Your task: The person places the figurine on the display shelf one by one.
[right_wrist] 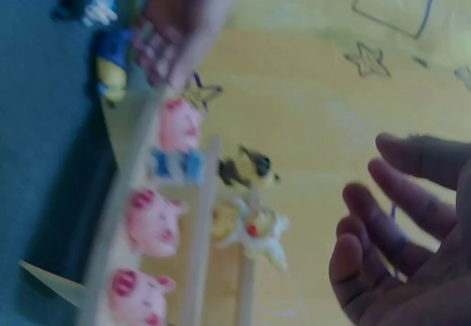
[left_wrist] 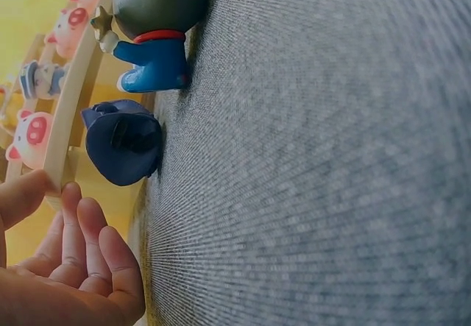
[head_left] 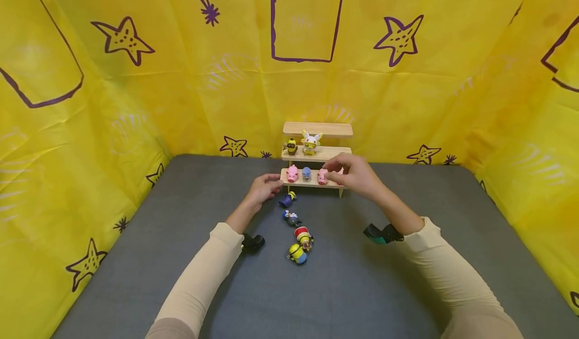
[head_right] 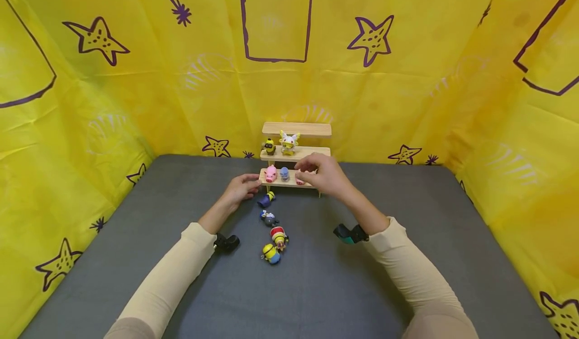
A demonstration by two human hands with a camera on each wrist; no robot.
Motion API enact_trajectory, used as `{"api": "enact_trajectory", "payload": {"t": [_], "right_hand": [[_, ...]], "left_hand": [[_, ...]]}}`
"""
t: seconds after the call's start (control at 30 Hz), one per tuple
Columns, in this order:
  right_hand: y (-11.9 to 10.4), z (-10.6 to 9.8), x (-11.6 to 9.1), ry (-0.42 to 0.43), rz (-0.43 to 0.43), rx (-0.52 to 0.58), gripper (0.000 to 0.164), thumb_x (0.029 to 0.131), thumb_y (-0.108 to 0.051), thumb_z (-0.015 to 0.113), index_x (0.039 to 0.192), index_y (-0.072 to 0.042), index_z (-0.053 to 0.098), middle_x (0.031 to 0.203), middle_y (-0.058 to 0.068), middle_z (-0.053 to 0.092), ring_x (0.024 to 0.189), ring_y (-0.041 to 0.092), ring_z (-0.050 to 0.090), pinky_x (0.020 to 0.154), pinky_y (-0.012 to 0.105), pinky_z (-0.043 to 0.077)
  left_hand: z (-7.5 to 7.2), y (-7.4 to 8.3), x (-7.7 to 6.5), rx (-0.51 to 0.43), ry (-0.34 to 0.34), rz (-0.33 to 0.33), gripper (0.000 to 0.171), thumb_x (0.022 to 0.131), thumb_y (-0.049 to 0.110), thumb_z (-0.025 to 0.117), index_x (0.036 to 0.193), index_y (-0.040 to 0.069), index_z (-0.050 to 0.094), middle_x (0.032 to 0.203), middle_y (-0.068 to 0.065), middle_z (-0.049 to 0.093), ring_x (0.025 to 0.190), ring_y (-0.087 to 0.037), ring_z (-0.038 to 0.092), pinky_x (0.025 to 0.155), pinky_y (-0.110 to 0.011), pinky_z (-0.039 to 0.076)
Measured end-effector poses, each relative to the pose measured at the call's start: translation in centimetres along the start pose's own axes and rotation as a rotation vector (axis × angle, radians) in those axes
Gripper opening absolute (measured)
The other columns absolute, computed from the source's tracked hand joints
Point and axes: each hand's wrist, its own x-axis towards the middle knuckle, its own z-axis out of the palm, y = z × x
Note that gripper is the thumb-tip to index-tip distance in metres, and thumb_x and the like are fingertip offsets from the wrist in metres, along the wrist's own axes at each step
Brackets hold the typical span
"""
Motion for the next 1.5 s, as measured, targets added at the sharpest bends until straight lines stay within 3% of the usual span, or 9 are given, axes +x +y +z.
{"api": "enact_trajectory", "payload": {"t": [0.17,0.27,0.53,0.77,1.13,1.5], "right_hand": [[0.5,2.5,-1.9,-0.139,-0.208,-0.087,0.013,0.083,-0.008,0.075,0.096,-0.007,0.074,0.090,0.004,0.071,0.080,0.017,0.057,0.068,0.027,0.047],[0.8,3.9,-2.8,-0.228,-0.273,-0.143,0.014,0.083,-0.012,0.076,0.097,-0.011,0.074,0.094,0.001,0.070,0.086,0.016,0.057,0.072,0.027,0.048],[0.9,7.0,-4.7,-0.418,-0.328,-0.249,0.023,0.083,-0.021,0.077,0.103,-0.012,0.072,0.104,0.000,0.065,0.099,0.017,0.056,0.087,0.034,0.049],[1.3,8.6,-5.5,-0.551,-0.335,-0.422,0.036,0.082,-0.029,0.078,0.116,-0.019,0.069,0.111,-0.001,0.061,0.102,0.015,0.052,0.087,0.030,0.050],[1.5,8.9,-5.6,-0.535,-0.441,-0.498,0.037,0.079,-0.026,0.080,0.113,-0.016,0.069,0.111,0.001,0.065,0.099,0.017,0.055,0.084,0.032,0.050],[1.6,10.4,-5.3,-0.480,-0.480,-0.576,0.029,0.082,-0.019,0.076,0.110,-0.019,0.067,0.100,-0.003,0.062,0.091,0.015,0.053,0.078,0.028,0.049]], "left_hand": [[-0.1,-0.1,0.0,-0.003,0.004,0.000,0.040,0.095,0.024,0.063,0.132,0.009,0.057,0.116,-0.013,0.067,0.095,-0.020,0.062,0.077,-0.029,0.049],[-0.1,-0.1,0.1,0.000,0.004,0.002,0.040,0.096,0.024,0.062,0.132,0.010,0.057,0.117,-0.013,0.067,0.095,-0.019,0.062,0.078,-0.029,0.049],[-0.1,0.0,0.0,0.002,0.004,-0.013,0.040,0.096,0.024,0.062,0.132,0.010,0.057,0.118,-0.013,0.067,0.095,-0.019,0.062,0.078,-0.029,0.049],[0.0,-0.2,0.0,0.001,0.004,-0.016,0.040,0.096,0.024,0.062,0.133,0.010,0.057,0.118,-0.013,0.067,0.092,-0.018,0.062,0.076,-0.029,0.049],[0.2,-0.3,0.0,0.006,0.001,-0.011,0.040,0.095,0.025,0.063,0.133,0.011,0.058,0.117,-0.013,0.068,0.096,-0.020,0.062,0.077,-0.029,0.049],[0.1,-0.1,0.0,0.001,-0.003,-0.018,0.040,0.096,0.024,0.062,0.133,0.011,0.057,0.118,-0.013,0.067,0.097,-0.020,0.062,0.078,-0.030,0.049]]}}
